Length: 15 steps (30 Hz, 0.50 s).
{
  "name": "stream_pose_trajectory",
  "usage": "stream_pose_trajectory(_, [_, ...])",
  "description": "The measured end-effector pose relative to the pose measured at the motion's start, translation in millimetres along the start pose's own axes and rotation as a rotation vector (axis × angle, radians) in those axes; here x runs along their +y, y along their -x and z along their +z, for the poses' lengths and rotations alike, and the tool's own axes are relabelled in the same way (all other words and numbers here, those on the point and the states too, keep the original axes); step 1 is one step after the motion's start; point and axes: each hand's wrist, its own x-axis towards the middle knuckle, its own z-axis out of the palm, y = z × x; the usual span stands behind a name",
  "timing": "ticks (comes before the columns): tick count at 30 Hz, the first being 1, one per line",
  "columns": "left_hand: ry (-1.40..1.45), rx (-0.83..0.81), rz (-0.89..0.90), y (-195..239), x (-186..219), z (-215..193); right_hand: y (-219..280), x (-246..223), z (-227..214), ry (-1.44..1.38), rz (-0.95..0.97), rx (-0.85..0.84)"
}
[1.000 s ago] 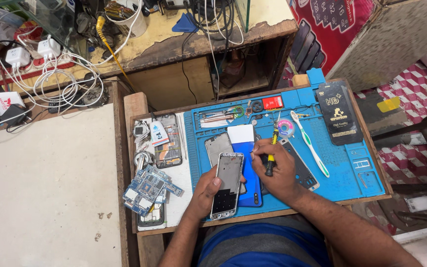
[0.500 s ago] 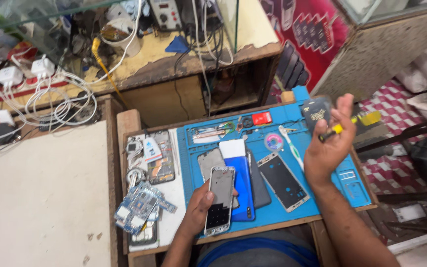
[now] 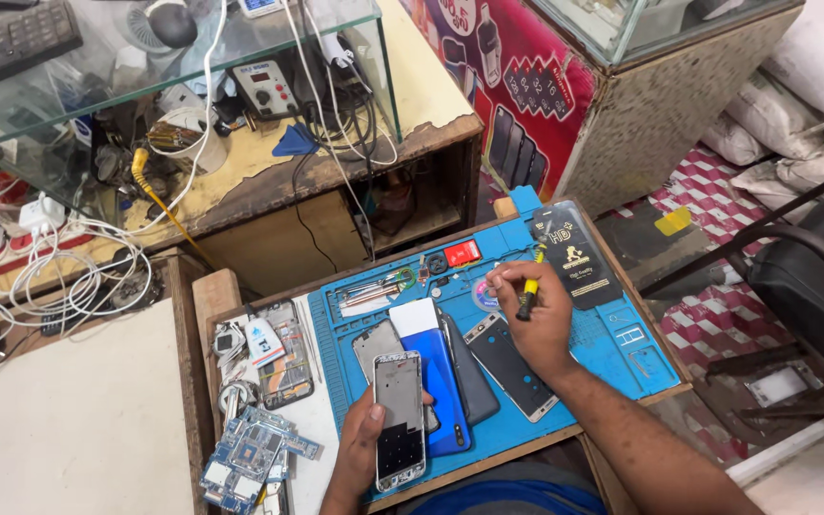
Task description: The person works at a cluttered electronics repair bench, handling several disassembled smartphones and circuit boards. They use a yellow screwdriver to unscrew components from a white phone chassis, then set the screwdriver down and continue manipulating the phone parts.
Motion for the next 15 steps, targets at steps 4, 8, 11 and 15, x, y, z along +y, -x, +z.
stream_pose_trajectory(4, [0.009, -0.009, 0.016, 0, 2, 2, 0, -1, -3, -0.029, 0.119, -0.024])
stream_pose_trajectory(8, [0.026, -0.025, 0.012, 0, 3, 0, 8, -2, -8, -0.108, 0.13, -0.172])
stream_pose_trajectory(11, [0.049, -0.026, 0.011, -2, 5, 0, 12, -4, -9, -0.142, 0.09, -0.282])
stream_pose_trajectory(15, [0.066, -0.009, 0.021, -1, 10, 1, 19, -10, -11, -0.161, -0.005, -0.447])
